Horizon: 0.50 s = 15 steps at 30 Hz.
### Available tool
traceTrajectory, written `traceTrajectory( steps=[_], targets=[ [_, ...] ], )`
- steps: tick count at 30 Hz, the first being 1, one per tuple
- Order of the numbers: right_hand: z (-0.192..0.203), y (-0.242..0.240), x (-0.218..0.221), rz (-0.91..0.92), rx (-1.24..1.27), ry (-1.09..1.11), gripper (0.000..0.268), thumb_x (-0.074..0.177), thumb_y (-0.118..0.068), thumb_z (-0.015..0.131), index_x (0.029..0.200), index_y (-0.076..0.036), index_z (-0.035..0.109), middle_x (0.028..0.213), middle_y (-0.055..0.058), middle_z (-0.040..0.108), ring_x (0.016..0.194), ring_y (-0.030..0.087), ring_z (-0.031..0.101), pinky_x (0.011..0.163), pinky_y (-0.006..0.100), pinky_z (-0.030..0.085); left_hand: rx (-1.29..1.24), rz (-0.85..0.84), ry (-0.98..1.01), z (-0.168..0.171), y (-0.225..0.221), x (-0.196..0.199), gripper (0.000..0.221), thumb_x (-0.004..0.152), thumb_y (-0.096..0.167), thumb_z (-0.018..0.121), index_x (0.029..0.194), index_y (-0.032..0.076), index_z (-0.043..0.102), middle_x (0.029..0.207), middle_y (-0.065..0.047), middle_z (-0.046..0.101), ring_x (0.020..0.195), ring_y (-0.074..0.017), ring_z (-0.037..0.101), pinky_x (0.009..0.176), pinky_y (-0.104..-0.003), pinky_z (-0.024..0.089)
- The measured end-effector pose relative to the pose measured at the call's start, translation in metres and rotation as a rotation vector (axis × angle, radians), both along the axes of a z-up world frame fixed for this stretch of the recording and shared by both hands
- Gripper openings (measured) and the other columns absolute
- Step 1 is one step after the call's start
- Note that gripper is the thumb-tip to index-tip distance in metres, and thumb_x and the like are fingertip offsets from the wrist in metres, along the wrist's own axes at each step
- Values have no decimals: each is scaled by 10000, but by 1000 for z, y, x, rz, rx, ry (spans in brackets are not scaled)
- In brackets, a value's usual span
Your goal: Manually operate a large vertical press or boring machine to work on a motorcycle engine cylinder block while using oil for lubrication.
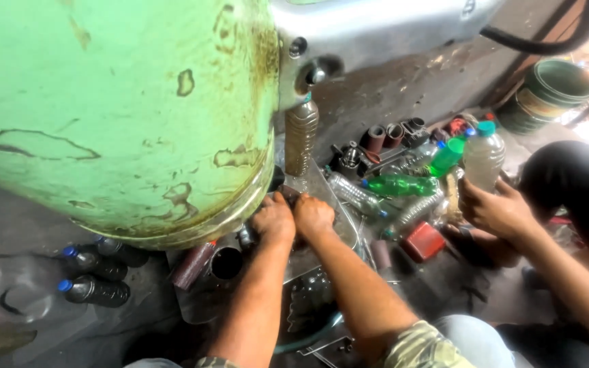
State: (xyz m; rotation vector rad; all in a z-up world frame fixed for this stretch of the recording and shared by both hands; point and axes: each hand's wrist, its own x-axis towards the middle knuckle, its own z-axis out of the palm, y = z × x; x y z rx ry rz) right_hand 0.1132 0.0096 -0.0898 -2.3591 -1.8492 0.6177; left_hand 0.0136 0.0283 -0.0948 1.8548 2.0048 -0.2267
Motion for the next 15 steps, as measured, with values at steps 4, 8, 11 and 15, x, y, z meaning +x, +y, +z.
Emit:
traceTrajectory(
  steps=[4, 8, 11, 15],
  targets=[
    [51, -19, 23, 31, 39, 94, 407, 921, -319, 618, 1238, -64, 613, 1162, 213, 717, 1081, 366, 700, 921, 455, 565, 436, 86, -191, -43, 1, -19, 677, 910, 369, 563, 1442, 29, 321, 1523, -268, 288, 1365, -483, 337, 1110, -577, 255],
    [27, -37, 90, 86, 431, 100, 503, 710, -172, 693, 1208, -108, 666, 1135, 151, 746, 1078, 361, 694, 884, 466, 561, 253, -99, -216, 25, -31, -47, 955, 817, 500, 779, 1530, 35, 346, 1611, -258, 303, 1460, -457, 288, 1191, -537, 238],
    [-88, -8, 128, 374, 239, -203, 244, 926, -265, 717, 1108, -102, 706, 1057, 153, 749, 1067, 342, 698, 938, 449, 557, 347, -94, -321, 18, -48, -74, 880, 845, 532, 763, 1497, 36, 443, 1549, -263, 411, 1431, -441, 382, 1185, -522, 304],
    [20, -49, 107, 99, 224, 197, 358, 774, -249, 819, 1100, -118, 751, 1065, 149, 728, 1017, 348, 700, 881, 454, 557, 408, -140, -443, 2, -59, -95, 802, 859, 497, 753, 1473, 59, 481, 1530, -235, 445, 1408, -431, 400, 1146, -529, 317]
  ],
)
